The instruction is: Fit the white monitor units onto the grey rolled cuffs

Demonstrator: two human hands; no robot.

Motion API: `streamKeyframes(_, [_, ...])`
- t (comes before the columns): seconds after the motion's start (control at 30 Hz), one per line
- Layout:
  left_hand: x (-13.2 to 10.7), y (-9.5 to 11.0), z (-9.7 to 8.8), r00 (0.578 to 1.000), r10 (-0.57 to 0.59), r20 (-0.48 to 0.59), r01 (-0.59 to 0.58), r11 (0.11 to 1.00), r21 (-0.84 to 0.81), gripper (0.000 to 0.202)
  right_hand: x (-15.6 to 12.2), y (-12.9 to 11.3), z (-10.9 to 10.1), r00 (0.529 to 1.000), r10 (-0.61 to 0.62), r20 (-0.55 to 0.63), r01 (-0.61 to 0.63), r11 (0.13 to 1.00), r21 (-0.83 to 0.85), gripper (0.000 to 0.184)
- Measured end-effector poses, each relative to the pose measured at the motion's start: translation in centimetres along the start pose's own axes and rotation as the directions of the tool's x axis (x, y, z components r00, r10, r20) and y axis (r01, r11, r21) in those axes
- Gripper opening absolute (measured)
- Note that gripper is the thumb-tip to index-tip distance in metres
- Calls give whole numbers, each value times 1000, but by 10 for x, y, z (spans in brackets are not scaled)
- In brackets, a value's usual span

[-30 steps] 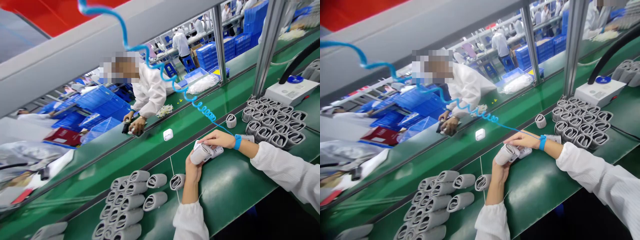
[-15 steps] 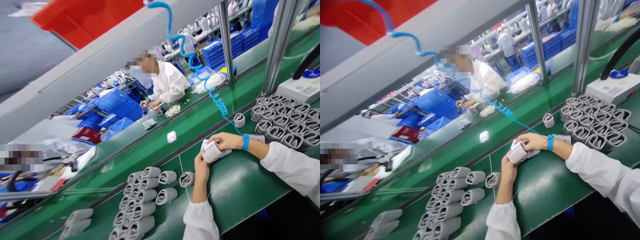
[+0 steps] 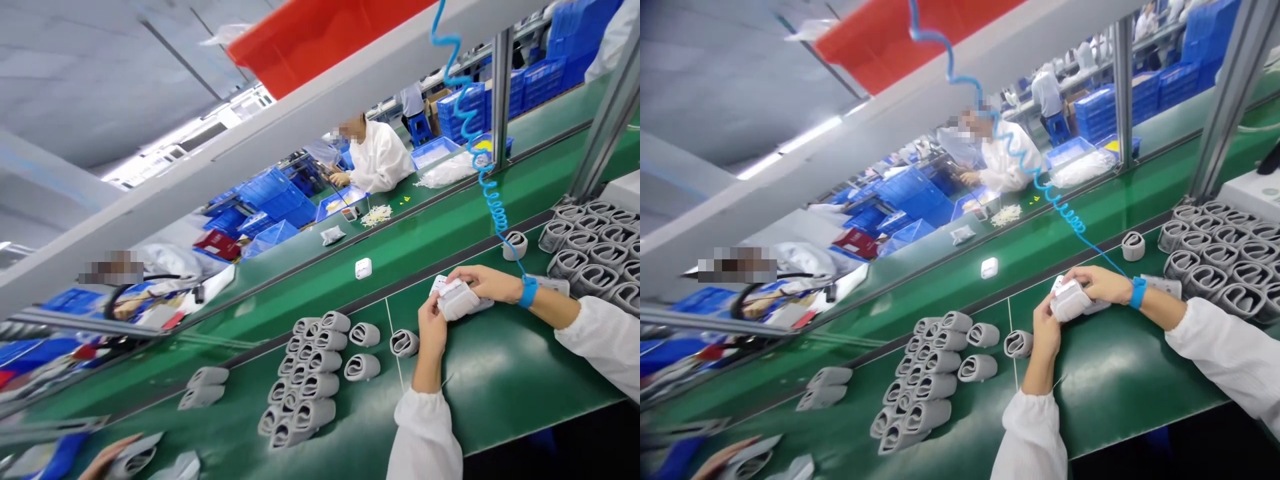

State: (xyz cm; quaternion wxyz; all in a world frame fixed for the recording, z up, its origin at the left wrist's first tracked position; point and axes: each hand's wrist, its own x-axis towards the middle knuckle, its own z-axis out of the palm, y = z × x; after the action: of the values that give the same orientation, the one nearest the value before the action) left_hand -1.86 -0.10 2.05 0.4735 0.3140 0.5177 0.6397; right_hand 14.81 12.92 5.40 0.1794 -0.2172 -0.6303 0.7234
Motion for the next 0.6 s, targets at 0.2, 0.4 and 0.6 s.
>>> streamKeyframes(0.2, [8,-9,6,984,-69,-166,35,980,-197,56,-2,0,11,984,76,-161,-48,984,171,56])
streamKeyframes(0.4, [20,-16,6,918,168,-358,-225,967,-123,48,12,14,36,975,109,-192,-52,958,281,47])
streamKeyframes(0.6, [13,-23,12,914,335,-230,-320,942,103,60,89,-21,-13,925,-205,-320,90,937,-339,40])
